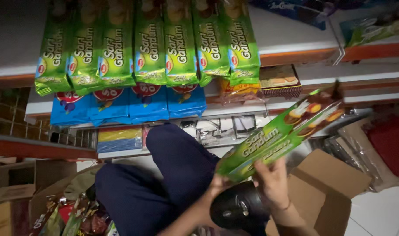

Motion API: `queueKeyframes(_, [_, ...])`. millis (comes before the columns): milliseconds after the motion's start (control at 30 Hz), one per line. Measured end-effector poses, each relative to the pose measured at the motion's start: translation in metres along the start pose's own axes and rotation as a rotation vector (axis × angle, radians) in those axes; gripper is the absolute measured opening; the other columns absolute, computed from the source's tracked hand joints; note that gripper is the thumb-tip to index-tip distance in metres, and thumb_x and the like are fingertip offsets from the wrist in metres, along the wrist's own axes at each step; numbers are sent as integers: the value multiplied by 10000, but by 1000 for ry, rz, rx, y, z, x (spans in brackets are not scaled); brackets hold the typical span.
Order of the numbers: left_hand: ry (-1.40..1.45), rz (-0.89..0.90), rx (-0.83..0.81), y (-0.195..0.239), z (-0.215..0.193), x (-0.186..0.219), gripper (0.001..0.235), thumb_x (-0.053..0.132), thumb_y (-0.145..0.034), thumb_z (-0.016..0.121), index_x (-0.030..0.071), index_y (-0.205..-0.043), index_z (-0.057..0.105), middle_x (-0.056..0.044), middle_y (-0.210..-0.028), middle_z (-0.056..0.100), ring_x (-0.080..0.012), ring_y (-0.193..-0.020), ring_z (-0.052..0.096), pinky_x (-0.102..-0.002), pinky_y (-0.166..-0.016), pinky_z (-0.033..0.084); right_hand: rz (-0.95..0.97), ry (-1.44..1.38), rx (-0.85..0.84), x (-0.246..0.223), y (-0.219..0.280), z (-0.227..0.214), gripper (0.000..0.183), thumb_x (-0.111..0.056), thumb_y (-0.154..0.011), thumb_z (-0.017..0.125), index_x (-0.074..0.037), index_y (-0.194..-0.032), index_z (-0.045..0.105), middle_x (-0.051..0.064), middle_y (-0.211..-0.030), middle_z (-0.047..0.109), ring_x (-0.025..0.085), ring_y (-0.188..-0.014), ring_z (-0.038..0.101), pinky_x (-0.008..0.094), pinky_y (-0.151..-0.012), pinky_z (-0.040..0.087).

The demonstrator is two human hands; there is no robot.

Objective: The person scans snack packages from a box using a handheld scanner, places some on a shelf, and then wipes the shelf edges with a cloth after applying a liquid from a spray bottle.

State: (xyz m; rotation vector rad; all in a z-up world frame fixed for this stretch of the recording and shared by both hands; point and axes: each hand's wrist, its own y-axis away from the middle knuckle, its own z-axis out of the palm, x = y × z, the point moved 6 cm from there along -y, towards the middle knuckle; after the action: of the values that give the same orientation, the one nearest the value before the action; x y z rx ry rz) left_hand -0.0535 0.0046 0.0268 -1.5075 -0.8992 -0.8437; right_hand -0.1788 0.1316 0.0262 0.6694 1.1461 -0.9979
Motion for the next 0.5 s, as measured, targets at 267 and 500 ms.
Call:
queueKeyframes(267, [228, -51, 165, -37, -84, 28, 623, 385, -703, 835, 63, -1201, 647, -195, -1638, 123, -344, -1389, 484, -453, -1125, 499, -105, 40, -25, -89, -78, -27, 700, 30, -898, 485, 20, -1583, 337, 132, -1378, 590, 210, -1198, 606, 347, -1016, 505])
queueKeyframes(500, [-550, 3, 823, -18, -182, 59, 1084, 210, -718, 865, 78, -1598, 247, -118, -1611, 289, -246, -1226, 543, -375, -1105, 499, -25, 104, -118, -113, -128, -2, 803, 91, -808, 442, 38, -1602, 339, 126, -1503, 526, 174, -1318, 547, 310, -1070, 441])
